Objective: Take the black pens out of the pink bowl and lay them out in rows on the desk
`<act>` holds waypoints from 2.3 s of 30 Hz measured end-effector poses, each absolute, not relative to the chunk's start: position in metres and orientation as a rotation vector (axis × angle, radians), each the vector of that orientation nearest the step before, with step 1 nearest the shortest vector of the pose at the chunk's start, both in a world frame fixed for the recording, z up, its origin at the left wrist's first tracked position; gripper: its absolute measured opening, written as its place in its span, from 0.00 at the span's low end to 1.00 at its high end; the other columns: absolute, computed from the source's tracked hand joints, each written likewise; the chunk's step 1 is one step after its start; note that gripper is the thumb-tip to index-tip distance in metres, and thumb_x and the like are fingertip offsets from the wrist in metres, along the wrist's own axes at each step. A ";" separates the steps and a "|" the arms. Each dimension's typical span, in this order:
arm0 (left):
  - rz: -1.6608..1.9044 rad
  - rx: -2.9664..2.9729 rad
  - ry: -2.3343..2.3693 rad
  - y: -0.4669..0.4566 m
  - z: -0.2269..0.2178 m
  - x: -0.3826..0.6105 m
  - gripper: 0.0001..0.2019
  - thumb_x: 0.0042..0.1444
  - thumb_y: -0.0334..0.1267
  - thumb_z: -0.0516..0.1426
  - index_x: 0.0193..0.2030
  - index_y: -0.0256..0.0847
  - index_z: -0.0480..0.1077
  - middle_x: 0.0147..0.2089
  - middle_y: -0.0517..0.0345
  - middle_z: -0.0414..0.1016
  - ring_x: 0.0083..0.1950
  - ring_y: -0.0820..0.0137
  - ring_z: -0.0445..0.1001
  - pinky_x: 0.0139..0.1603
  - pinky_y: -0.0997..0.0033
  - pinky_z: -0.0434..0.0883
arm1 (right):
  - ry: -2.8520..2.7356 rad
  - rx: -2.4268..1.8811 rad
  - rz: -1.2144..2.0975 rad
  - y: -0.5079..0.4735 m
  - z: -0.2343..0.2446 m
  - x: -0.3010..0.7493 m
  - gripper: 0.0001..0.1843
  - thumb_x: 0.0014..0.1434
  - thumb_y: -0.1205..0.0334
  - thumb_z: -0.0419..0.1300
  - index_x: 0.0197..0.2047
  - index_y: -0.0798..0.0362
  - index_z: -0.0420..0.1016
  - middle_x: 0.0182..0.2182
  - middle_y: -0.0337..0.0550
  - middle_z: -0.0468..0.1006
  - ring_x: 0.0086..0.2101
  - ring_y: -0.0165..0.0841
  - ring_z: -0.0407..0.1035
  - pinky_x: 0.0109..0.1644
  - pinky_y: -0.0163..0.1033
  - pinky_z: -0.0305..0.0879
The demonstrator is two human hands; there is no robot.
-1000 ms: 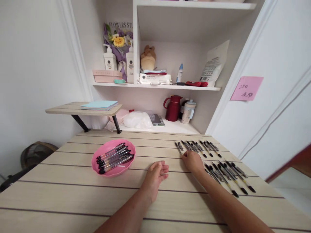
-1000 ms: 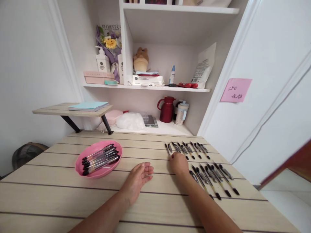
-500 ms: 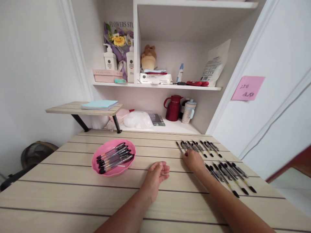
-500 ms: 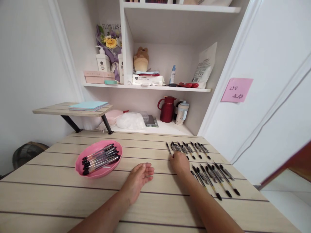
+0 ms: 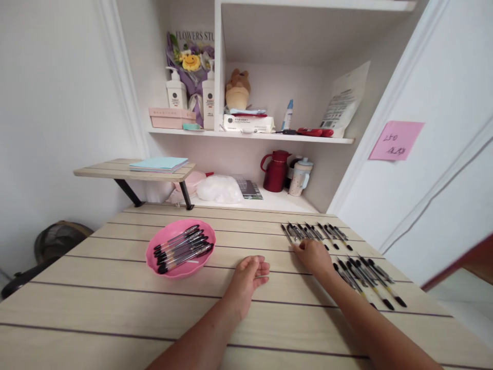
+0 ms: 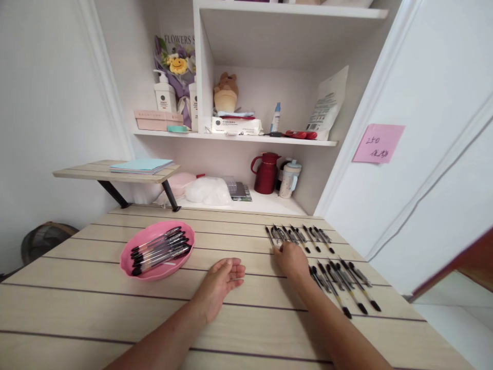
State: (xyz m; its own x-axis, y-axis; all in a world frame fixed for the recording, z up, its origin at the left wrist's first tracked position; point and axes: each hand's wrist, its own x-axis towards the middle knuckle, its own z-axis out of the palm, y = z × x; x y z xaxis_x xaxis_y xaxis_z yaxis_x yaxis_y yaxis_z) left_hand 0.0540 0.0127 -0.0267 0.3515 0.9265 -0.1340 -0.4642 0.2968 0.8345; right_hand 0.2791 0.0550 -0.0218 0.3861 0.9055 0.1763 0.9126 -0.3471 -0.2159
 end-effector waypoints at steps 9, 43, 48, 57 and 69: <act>1.035 0.767 0.720 0.014 -0.027 0.055 0.21 0.46 0.48 0.58 0.41 0.33 0.68 0.38 0.44 0.72 0.39 0.67 0.70 0.44 0.63 0.65 | -1.644 -2.441 -0.051 0.062 -0.020 0.269 0.18 0.54 0.56 0.48 0.33 0.57 0.75 0.33 0.56 0.77 0.37 0.40 0.70 0.37 0.38 0.60; 0.996 0.793 0.711 0.015 -0.027 0.055 0.21 0.45 0.50 0.58 0.40 0.34 0.68 0.38 0.45 0.73 0.41 0.66 0.70 0.45 0.62 0.65 | -1.766 -2.487 -0.044 0.076 -0.005 0.294 0.15 0.52 0.59 0.50 0.36 0.51 0.76 0.34 0.49 0.77 0.38 0.38 0.70 0.35 0.36 0.60; 1.000 0.798 0.709 0.014 -0.026 0.054 0.20 0.45 0.49 0.58 0.39 0.34 0.68 0.38 0.45 0.72 0.40 0.66 0.70 0.44 0.62 0.65 | -1.771 -2.485 -0.034 0.077 -0.008 0.292 0.14 0.51 0.63 0.49 0.34 0.51 0.76 0.35 0.50 0.77 0.37 0.39 0.70 0.35 0.37 0.60; 1.002 0.819 0.707 0.014 -0.026 0.054 0.19 0.47 0.48 0.57 0.40 0.34 0.68 0.39 0.45 0.72 0.40 0.67 0.69 0.44 0.63 0.66 | -1.687 -2.535 -0.038 0.083 -0.009 0.290 0.17 0.52 0.57 0.49 0.33 0.55 0.76 0.36 0.54 0.76 0.38 0.41 0.70 0.35 0.39 0.62; 0.995 0.791 0.716 0.014 -0.026 0.054 0.20 0.44 0.49 0.59 0.39 0.34 0.68 0.38 0.45 0.72 0.41 0.65 0.69 0.44 0.61 0.65 | -1.719 -2.535 -0.041 0.085 -0.010 0.290 0.15 0.52 0.59 0.50 0.34 0.54 0.75 0.35 0.53 0.76 0.38 0.41 0.70 0.35 0.39 0.61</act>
